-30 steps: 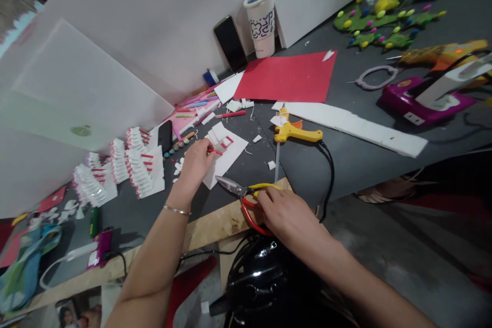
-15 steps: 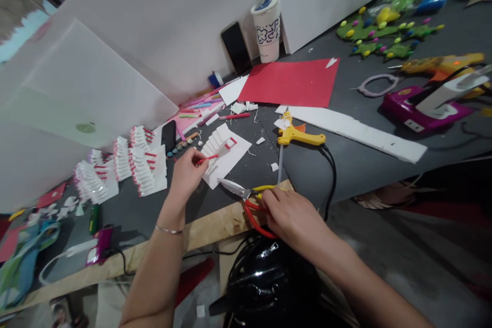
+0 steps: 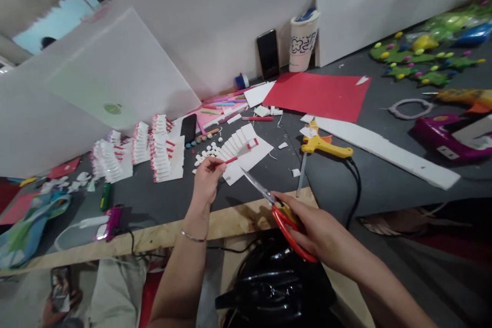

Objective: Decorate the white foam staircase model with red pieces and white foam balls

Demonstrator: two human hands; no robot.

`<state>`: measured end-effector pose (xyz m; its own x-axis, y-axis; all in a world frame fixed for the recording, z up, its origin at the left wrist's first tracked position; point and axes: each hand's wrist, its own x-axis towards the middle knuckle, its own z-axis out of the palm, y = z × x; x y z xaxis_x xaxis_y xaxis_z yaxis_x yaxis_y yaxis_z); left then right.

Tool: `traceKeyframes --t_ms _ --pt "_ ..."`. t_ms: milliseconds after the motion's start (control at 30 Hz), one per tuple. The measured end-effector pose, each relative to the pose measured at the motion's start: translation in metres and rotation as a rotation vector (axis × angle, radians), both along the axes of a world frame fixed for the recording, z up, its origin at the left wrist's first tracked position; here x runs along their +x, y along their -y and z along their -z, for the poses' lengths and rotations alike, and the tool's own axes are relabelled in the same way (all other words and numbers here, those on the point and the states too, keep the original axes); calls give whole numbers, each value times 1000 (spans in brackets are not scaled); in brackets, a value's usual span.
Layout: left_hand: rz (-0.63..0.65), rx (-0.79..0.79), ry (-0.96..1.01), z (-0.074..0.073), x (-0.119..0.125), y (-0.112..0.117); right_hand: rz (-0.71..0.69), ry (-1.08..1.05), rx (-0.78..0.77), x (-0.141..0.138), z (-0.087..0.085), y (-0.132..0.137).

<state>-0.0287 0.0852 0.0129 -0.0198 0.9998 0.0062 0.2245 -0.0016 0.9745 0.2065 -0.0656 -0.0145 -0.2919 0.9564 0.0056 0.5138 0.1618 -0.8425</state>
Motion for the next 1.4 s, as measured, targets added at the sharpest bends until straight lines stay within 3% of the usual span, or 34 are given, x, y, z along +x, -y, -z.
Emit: traceKeyframes --t_ms 167,300,467,667,800,1000,1200,1400 --pt "55 116 -310 -3 8 -3 177 292 2 5 0 -3" --pt "107 196 -544 -12 15 -11 205 439 102 5 3 -4" --pt "76 189 -516 -12 16 -13 162 643 212 -1 -1 -14" --pt "-37 111 -333 9 9 1 115 651 237 7 2 -14" --pt "-72 97 -363 15 7 12 119 687 219 13 1 -15" --pt "24 193 -634 -1 9 1 -14 708 241 -2 -10 -34" --pt "212 319 -822 -21 18 -26 -47 653 200 -16 -5 -38" --pt "309 303 -923 -25 26 -40 -47 607 168 -14 -3 -39"
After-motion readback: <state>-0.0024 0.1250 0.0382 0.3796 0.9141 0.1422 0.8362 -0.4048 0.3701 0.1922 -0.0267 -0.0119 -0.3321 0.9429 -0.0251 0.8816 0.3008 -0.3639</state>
